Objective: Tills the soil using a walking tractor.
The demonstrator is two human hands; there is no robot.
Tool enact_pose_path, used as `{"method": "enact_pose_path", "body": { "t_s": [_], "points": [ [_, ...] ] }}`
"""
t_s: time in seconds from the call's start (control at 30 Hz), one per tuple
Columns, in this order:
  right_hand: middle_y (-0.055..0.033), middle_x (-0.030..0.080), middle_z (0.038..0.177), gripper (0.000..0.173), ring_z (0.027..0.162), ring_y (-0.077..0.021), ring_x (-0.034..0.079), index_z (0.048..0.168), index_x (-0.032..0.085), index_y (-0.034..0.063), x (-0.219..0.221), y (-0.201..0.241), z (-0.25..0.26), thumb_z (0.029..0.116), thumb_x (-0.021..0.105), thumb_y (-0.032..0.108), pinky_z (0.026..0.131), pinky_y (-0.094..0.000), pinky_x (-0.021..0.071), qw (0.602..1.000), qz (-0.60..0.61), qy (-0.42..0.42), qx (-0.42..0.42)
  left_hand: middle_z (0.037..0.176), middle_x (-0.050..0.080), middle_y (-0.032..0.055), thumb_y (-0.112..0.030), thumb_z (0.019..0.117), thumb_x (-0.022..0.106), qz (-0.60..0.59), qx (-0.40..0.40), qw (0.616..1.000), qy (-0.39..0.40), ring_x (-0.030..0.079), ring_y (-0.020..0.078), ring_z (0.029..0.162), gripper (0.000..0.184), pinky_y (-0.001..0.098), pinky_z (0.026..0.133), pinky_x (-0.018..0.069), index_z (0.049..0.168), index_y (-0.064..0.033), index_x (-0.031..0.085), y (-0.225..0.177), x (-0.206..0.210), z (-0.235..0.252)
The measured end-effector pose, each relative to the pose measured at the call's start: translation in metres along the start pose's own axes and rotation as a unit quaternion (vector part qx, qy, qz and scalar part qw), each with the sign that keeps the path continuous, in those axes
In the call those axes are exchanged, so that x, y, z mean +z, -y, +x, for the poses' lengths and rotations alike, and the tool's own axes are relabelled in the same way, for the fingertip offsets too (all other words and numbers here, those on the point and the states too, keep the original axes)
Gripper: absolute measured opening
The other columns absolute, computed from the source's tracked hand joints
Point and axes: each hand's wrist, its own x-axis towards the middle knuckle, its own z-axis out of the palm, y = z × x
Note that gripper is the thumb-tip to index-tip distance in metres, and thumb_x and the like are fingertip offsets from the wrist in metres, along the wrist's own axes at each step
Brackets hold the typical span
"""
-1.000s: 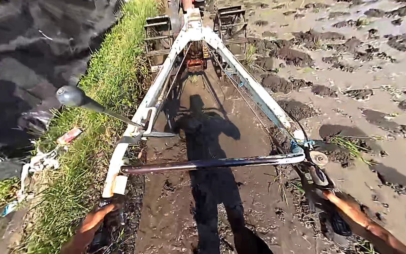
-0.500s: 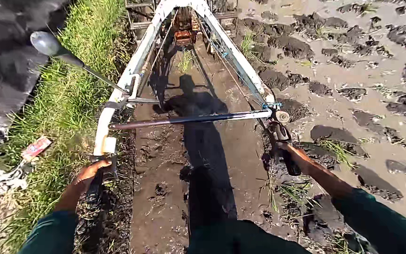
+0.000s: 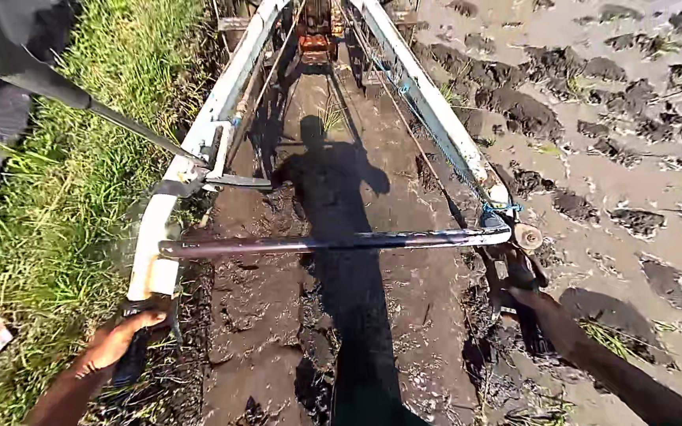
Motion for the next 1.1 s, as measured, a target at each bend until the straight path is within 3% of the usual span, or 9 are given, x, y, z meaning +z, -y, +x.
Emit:
{"method": "enact_pose_path", "body": {
  "t_s": [0.07,0.2,0.37,0.5,0.63,0.73,0.8,0.9,1.1],
  "points": [
    [-0.0096,0.065,0.11,0.05,0.093,-0.0128,0.065,0.135,0.048,-0.0034,0.008,0.033,0.027,0.0943,0.05,0.027,0.082,-0.0342,0.0558,1.0,0.0,-0.003,-0.011,0.09,0.067,-0.0039,-0.007,0.0919,0.057,-0.005,0.012,1.0,-0.022,0.067,0.005,0.076,0.025,0.0254,0.067,0.059,0.116,-0.005,0.056,-0.033,0.012,0.024],
    [-0.0089,0.066,0.113,0.057,0.098,-0.0132,0.066,0.136,0.048,-0.0014,0.007,0.069,0.084,0.0902,0.052,0.032,0.084,-0.0345,0.0564,1.0,-0.001,0.001,-0.012,0.097,0.065,0.0011,-0.005,0.0939,0.054,-0.011,0.0,1.0,-0.009,0.066,0.0076,0.084,0.031,0.029,0.074,0.0584,0.124,-0.0009,0.052,-0.082,0.03,0.068],
    [-0.0158,0.062,0.113,0.043,0.094,-0.0171,0.063,0.137,0.046,-0.0062,0.027,0.14,0.134,0.1032,0.044,0.02,0.083,-0.0361,0.0532,0.999,-0.022,-0.012,-0.026,0.104,0.065,0.0122,-0.007,0.1,0.055,0.008,0.018,1.0,-0.005,0.064,0.0139,0.085,0.03,0.0338,0.077,0.0562,0.127,0.0074,0.054,-0.138,0.038,0.128],
    [-0.0093,0.065,0.096,0.039,0.081,-0.012,0.064,0.125,0.055,-0.0053,0.034,0.176,0.198,0.1002,0.047,0.024,0.073,-0.0329,0.0554,0.997,-0.019,-0.01,-0.074,0.094,0.063,0.0048,-0.007,0.0995,0.055,0.04,0.046,0.998,-0.012,0.062,0.008,0.077,0.023,0.0279,0.071,0.0546,0.12,0.0034,0.056,-0.191,0.048,0.169],
    [-0.0153,0.067,0.106,0.042,0.091,-0.0207,0.066,0.129,0.056,-0.0029,0.039,0.229,0.256,0.1049,0.045,0.03,0.08,-0.0413,0.0544,0.997,-0.034,0.021,-0.064,0.099,0.065,0.0066,-0.009,0.1005,0.056,0.057,0.067,0.996,-0.024,0.062,0.0092,0.082,0.024,0.0303,0.076,0.0541,0.12,0.0041,0.059,-0.234,0.055,0.228],
    [-0.0118,0.066,0.104,0.041,0.089,-0.0179,0.066,0.127,0.057,-0.0004,0.053,0.269,0.288,0.1051,0.045,0.032,0.078,-0.0388,0.0553,0.997,-0.035,0.028,-0.059,0.098,0.066,0.0079,-0.013,0.1009,0.053,0.045,0.037,0.998,0.006,0.064,0.0134,0.083,0.025,0.0333,0.075,0.0559,0.12,0.0026,0.058,-0.268,0.053,0.273],
    [-0.0117,0.065,0.106,0.04,0.091,-0.0174,0.065,0.128,0.056,-0.0007,0.058,0.299,0.315,0.1047,0.048,0.031,0.079,-0.0388,0.055,0.997,-0.031,0.022,-0.06,0.085,0.068,0.0007,-0.013,0.0996,0.052,0.02,0.044,0.999,0.0,0.068,0.0103,0.073,0.016,0.0286,0.064,0.0577,0.111,-0.0051,0.059,-0.29,0.057,0.304],
    [-0.0119,0.064,0.106,0.037,0.09,-0.0165,0.065,0.13,0.053,-0.0023,0.067,0.336,0.356,0.1056,0.046,0.025,0.077,-0.0361,0.0557,0.999,-0.003,0.02,-0.045,0.083,0.069,-0.0021,-0.013,0.0991,0.051,0.007,0.047,0.999,-0.022,0.068,0.0088,0.071,0.016,0.028,0.062,0.0581,0.112,-0.0076,0.058,-0.332,0.069,0.343],
    [-0.0055,0.065,0.103,0.053,0.089,-0.0117,0.065,0.131,0.052,-0.0004,0.078,0.421,0.451,0.0894,0.058,0.033,0.08,-0.0338,0.057,0.999,0.007,0.036,-0.035,0.09,0.067,-0.0009,-0.013,0.0934,0.055,0.036,0.035,0.996,-0.077,0.066,0.0068,0.075,0.03,0.028,0.068,0.0576,0.122,-0.003,0.055,-0.416,0.09,0.437]
  ]
}}
